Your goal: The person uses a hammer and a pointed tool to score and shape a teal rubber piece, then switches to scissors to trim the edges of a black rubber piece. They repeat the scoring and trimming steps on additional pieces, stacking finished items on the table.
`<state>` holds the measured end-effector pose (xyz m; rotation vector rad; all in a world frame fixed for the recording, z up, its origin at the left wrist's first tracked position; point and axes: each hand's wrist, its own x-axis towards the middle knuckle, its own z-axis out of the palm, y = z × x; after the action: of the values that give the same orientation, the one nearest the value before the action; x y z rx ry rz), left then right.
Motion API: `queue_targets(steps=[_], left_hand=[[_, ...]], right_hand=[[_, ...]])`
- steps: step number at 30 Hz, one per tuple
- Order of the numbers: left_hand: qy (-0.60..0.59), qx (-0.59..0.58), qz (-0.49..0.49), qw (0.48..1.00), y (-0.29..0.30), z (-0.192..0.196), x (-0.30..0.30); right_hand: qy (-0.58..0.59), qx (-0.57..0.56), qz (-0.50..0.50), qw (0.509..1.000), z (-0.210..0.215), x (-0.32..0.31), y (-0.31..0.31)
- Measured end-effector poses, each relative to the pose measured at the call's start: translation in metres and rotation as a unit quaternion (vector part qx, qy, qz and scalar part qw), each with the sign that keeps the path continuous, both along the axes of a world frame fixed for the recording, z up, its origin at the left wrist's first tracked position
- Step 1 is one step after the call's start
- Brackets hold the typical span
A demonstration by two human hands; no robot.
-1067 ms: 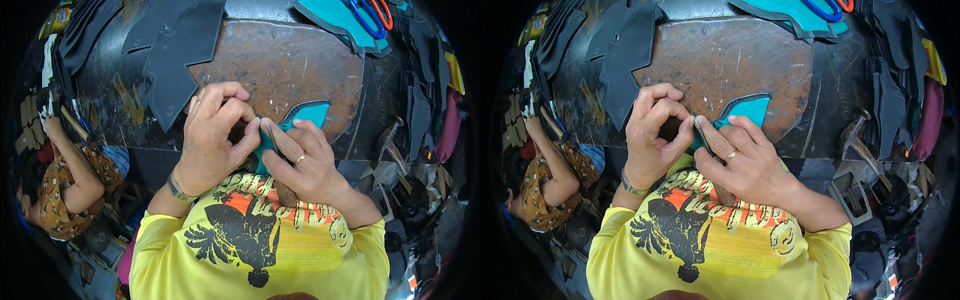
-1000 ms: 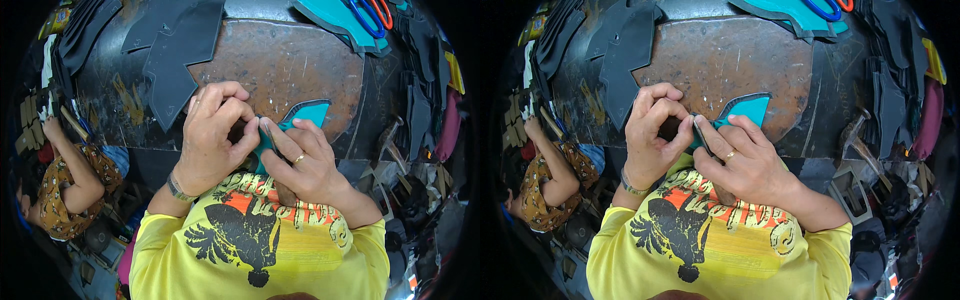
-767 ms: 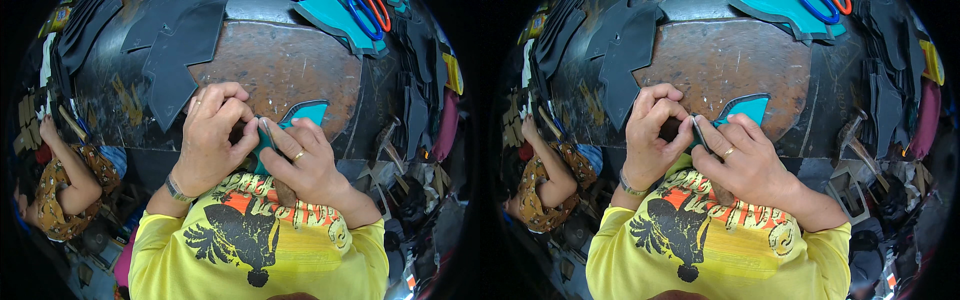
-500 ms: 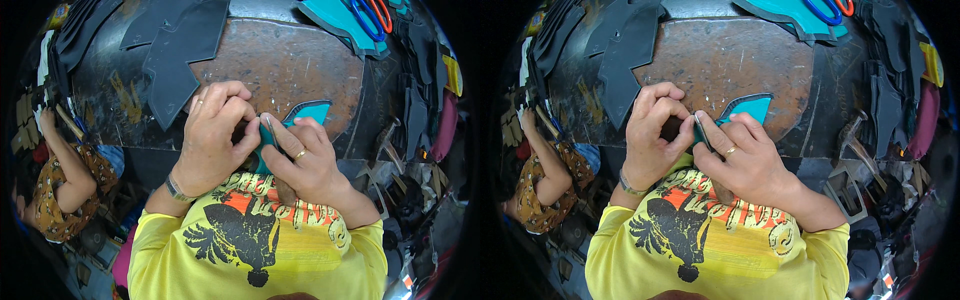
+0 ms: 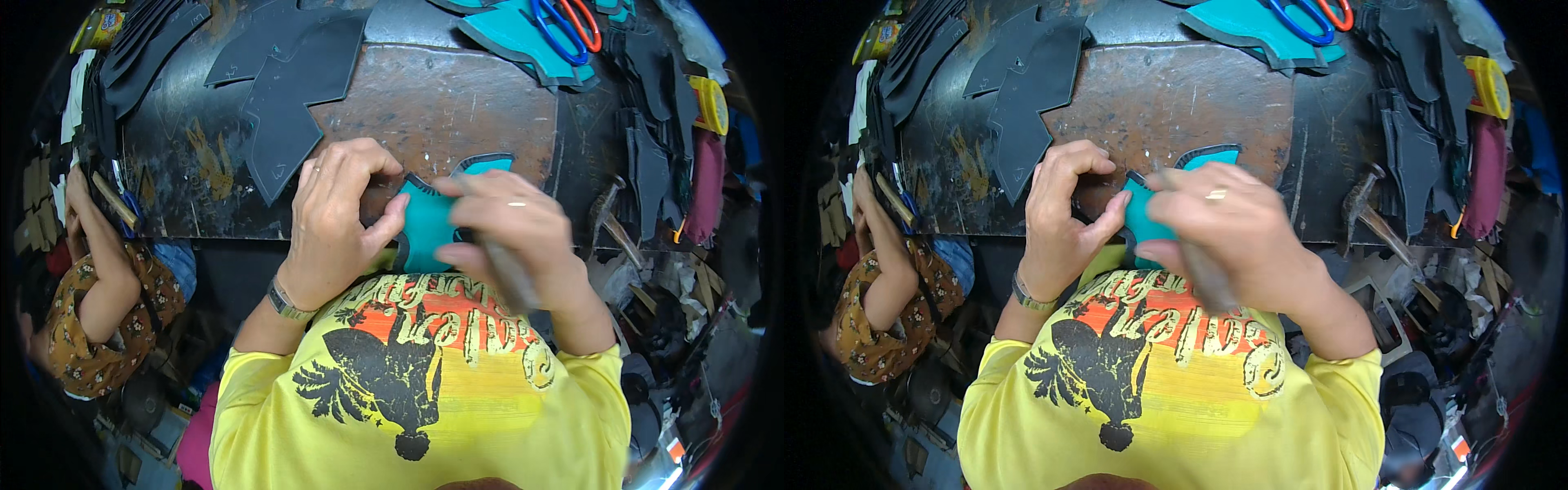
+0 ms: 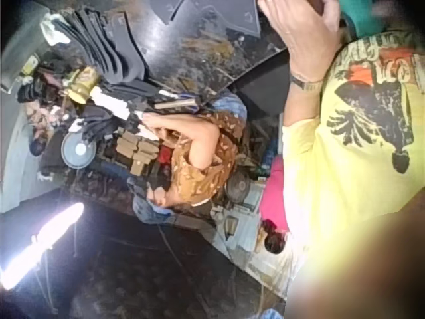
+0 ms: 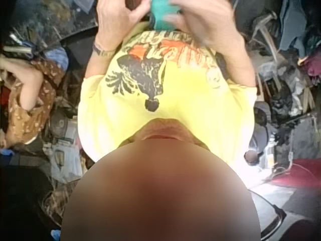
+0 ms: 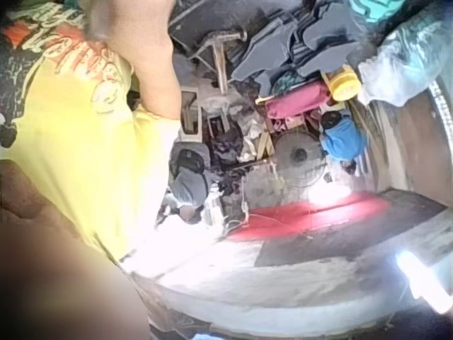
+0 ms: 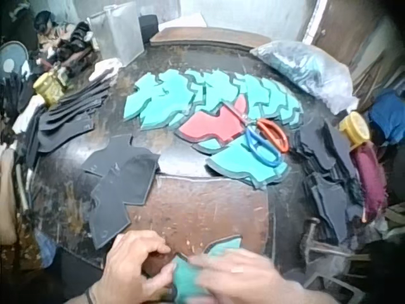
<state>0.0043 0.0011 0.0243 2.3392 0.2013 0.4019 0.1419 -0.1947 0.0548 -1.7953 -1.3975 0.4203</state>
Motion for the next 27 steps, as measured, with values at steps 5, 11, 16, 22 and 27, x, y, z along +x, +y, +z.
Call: queue_targets(steps=[5,11,16,22,27], left_hand=[[-0.008,0.040,-0.059,0.997,0.005,0.001,0.002],[0.003,0.047,-0.066,0.997,0.005,0.003,-0.005],[0.004,0.049,-0.041,0.998,-0.003,0.004,-0.005],[0.000,0.018,-0.011,1.000,-0.006,0.002,-0.002],[0.018,0.036,-0.002,0.999,-0.004,0.001,-0.003]], right_hand=[[0.034,-0.008,-0.369,0.929,0.021,-0.002,-0.076],[-0.303,-0.277,-0.374,0.832,0.019,0.013,-0.139],[-0.322,-0.316,-0.357,0.818,-0.005,0.014,-0.155],[-0.334,-0.284,-0.302,0.847,-0.017,0.024,-0.162],[-0.261,-0.204,-0.330,0.884,-0.021,0.027,-0.159]])
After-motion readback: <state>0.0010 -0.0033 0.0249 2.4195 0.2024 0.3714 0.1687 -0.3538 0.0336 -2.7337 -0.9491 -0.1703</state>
